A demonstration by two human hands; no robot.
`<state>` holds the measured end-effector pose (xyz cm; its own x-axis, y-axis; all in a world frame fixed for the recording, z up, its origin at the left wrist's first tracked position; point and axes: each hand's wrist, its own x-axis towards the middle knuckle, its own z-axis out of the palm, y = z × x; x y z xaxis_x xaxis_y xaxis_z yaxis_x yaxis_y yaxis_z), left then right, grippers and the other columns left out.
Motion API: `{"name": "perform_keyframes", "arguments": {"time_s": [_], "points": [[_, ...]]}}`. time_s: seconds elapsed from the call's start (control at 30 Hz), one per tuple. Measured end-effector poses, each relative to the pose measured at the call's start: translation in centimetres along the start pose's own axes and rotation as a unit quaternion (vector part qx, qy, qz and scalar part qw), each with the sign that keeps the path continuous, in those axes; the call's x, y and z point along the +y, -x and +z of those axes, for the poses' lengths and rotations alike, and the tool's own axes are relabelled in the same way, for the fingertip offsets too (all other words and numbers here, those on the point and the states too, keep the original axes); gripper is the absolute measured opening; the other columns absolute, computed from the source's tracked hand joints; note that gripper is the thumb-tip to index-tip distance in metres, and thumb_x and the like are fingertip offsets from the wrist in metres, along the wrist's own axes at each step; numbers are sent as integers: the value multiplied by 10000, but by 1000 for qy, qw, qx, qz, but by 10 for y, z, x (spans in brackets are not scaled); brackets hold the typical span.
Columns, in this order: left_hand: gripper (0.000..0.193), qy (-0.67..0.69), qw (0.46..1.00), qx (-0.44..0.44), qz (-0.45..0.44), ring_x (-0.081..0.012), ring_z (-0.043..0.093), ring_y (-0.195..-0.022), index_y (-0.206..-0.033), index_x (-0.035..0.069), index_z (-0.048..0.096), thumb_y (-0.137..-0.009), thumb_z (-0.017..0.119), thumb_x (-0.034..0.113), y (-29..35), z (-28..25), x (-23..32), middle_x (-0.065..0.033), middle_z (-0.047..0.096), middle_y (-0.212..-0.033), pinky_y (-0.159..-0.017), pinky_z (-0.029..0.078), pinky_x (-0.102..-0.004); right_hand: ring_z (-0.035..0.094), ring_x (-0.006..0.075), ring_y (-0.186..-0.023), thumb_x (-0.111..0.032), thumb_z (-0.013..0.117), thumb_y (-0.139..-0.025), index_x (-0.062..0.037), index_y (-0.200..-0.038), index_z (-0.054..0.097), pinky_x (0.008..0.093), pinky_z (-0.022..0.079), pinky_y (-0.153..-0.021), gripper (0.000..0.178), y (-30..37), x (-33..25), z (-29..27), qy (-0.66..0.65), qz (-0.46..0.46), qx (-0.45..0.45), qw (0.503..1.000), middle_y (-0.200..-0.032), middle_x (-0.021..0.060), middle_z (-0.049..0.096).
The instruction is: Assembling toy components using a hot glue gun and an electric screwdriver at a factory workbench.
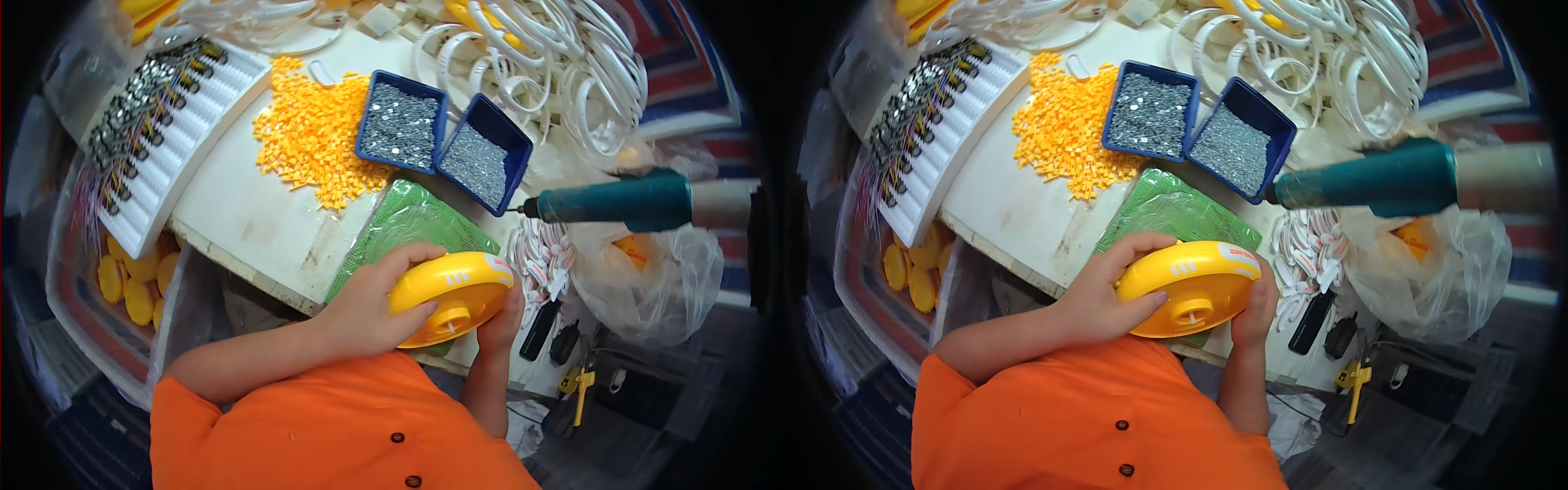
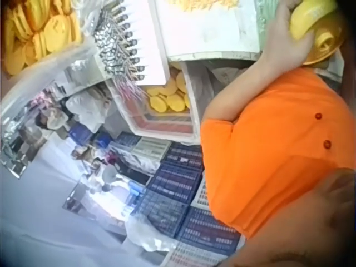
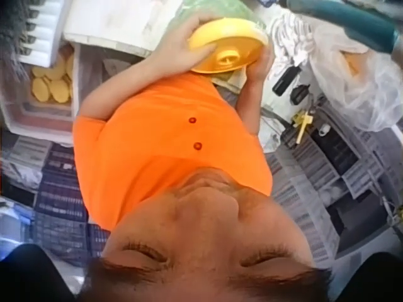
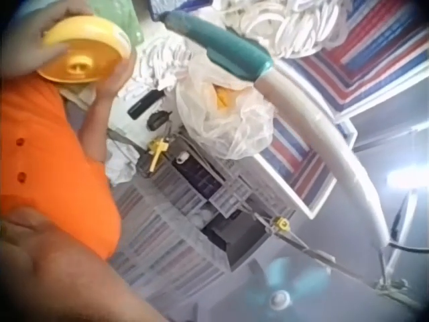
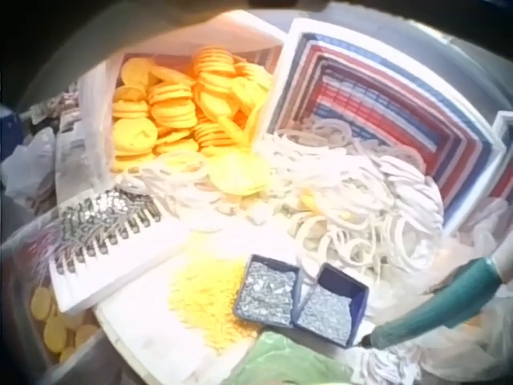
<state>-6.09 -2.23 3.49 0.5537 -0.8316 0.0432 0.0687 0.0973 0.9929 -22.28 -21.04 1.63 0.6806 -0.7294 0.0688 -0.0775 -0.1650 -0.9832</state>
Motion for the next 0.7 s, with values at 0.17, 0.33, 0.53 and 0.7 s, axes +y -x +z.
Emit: {"name": "perform_keyframes", "arguments": {"time_s": [0.17, 0.33, 0.53, 0.7], "points": [[625, -1, 997, -63, 35, -270, 666, -1165, -1414, 43, 504, -862, 771, 162, -1, -16, 10, -160, 641, -1309, -994, 517, -359, 675, 205, -990, -650, 625, -926, 75, -1182, 627, 335, 531, -888, 769, 7, -15, -2, -51, 1, -27, 998, -1080, 130, 696], [560, -83, 994, -48, 53, -284, 706, -1086, -1337, 15, 602, -856, 802, 221, 5, -26, 12, -181, 693, -1230, -940, 545, -350, 692, 170, -856, -718, 659, -866, 66, -1072, 671, 306, 552, -772, 810, 13, -42, 15, 61, -69, -36, 995, -950, 109, 716], [616, -176, 971, -80, 142, -338, 739, -942, -1294, -12, 630, -870, 791, 404, -2, -42, 13, -211, 723, -1102, -825, 576, -363, 717, 262, -790, -712, 610, -896, 35, -1044, 677, 342, 560, -723, 765, 8, -43, 7, 140, -177, -79, 971, -904, 153, 713], [709, -265, 929, -211, 150, -355, 659, -1109, -1417, 55, 517, -849, 787, 381, -50, -57, 49, -180, 670, -1239, -914, 514, -429, 719, 344, -871, -635, 682, -883, -2, -1132, 650, 405, 558, -783, 680, -8, -55, -12, 200, -226, -92, 949, -1028, 162, 723]]}}
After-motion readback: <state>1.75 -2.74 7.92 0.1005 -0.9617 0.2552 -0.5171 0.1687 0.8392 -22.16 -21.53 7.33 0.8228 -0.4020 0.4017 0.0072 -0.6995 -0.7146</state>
